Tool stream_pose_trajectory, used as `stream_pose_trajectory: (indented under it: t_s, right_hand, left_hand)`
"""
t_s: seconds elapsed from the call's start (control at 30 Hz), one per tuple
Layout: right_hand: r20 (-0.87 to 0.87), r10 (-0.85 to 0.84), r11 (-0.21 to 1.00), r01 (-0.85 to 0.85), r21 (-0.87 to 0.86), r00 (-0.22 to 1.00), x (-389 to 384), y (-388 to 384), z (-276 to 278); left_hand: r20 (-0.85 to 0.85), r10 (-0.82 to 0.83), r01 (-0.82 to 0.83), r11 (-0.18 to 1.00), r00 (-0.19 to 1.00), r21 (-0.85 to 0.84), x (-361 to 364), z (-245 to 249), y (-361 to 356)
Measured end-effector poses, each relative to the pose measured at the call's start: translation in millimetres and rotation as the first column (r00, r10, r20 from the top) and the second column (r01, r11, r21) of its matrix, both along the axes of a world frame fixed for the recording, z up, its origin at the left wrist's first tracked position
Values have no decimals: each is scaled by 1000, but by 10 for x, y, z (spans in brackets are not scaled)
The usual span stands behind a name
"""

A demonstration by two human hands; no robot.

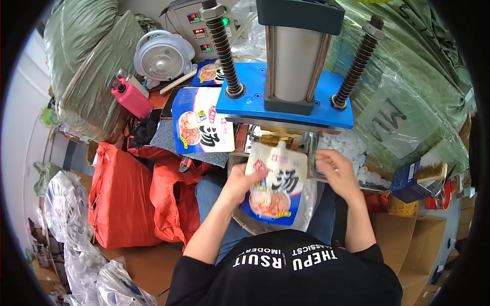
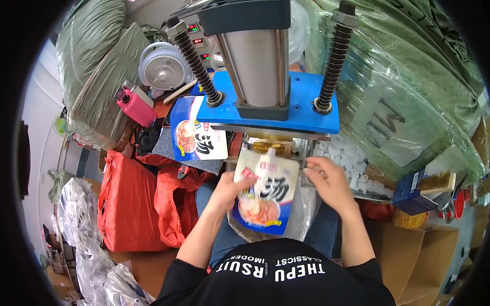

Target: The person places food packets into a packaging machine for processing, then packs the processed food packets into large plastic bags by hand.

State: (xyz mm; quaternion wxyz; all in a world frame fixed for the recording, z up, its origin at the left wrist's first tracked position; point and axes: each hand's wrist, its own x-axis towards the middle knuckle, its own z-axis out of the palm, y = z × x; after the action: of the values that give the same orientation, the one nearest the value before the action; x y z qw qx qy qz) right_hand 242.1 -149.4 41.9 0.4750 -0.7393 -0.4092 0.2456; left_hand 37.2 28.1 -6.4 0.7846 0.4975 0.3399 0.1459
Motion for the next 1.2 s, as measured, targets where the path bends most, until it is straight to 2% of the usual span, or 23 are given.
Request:
stream_pose_trajectory:
  t_s: [0.07, 0.13, 0.2, 0.23, 0.3, 0.33, 0.4, 0.43, 0.5, 0.53, 0.6, 0.7, 0.73, 0.77, 0.8, 0.83, 0.87, 0.9, 0.93, 1.0, 1.07, 1.13, 1.2]
  right_hand:
    - [60, 6, 1000, -7, 5, 998, 145, -97, 102]
    - [257, -33, 999, 40, -22, 966, 168, -124, 122]
    - [517, 41, 991, 31, -131, 855, 236, -106, -213]
    - [594, 53, 991, 29, -128, 803, 344, -115, -602]
    - [609, 56, 989, 40, -144, 791, 451, -61, -754]
    - [601, 83, 984, 30, -175, 795, 650, -79, -930]
    - [448, 48, 997, -18, -71, 893, 851, -21, -1148]
    - [347, 30, 996, 1, -89, 937, 925, -14, -1112]
    - [408, 52, 997, -24, -74, 911, 1032, -3, -1022]
    - [463, 48, 998, -20, -64, 885, 1079, -26, -1007]
    - [515, 34, 999, -8, -53, 857, 1168, -68, -1079]
    - [549, 128, 982, -27, -189, 826, 1364, -262, -1367]
    - [531, 80, 980, 32, -198, 844, 1166, -315, -1225]
    - [515, 18, 970, 110, -217, 857, 831, -255, -947]
    - [603, 109, 920, 150, -362, 790, 594, -181, -628]
    - [529, 100, 924, 119, -363, 843, 507, -126, -447]
    - [591, 64, 973, 80, -215, 804, 614, -184, -563]
    - [526, 15, 992, 52, -112, 850, 572, -182, -448]
    - [434, 13, 989, 53, -140, 901, 482, -184, -237]
    - [11, -20, 997, 20, -80, 1000, 363, -246, -185]
    - [-417, -33, 999, 21, -35, 908, 47, -190, -101]
    - [-486, 28, 999, -38, -10, 873, -132, -74, 97]
    - [-28, 241, 970, -242, -23, 970, -138, 97, 390]
  left_hand:
    - [-58, 55, -56, 998, 997, -14, 198, -102, 129]
    - [189, 108, -96, 993, 976, -72, 334, -192, 187]
    - [18, 117, -114, 987, 993, -114, 427, -263, 206]
    - [35, 140, -138, 988, 990, -65, 437, -273, 166]
    - [153, 294, -329, 886, 943, 325, 537, -518, 192]
    - [80, 153, -172, 885, 985, 433, 422, -422, 288]
    - [-239, 85, 88, 772, 967, 629, 323, -518, 606]
    - [-339, 94, 148, 769, 936, 622, 166, -22, 580]
    - [8, 522, -105, 156, 853, 982, -144, 181, 638]
    - [71, 576, -59, -40, 815, 997, -316, 166, 698]
    - [-141, 423, 160, -9, 895, 987, -667, -414, 695]
    - [-54, 351, 98, -111, 935, 989, -944, -535, 603]
    - [7, 352, 28, -93, 936, 995, -913, -508, 607]
    - [-85, 353, 88, 8, 932, 996, -901, -355, 668]
    - [83, 322, -63, -72, 943, 995, -849, -521, 776]
    - [129, 347, -101, -95, 929, 990, -782, -398, 769]
    - [-10, 334, -1, 32, 943, 999, -773, -377, 845]
    - [-19, 354, -4, 65, 935, 998, -726, -358, 877]
    - [68, 402, -99, 57, 913, 993, -660, -260, 795]
    - [50, 395, -120, 156, 917, 980, -591, -32, 542]
    - [1, 289, -51, 169, 957, 984, -526, 131, 195]
    - [-56, 151, 10, 289, 987, 957, -410, 299, -92]
    - [-127, -14, 126, 294, 992, 947, -316, 488, -182]
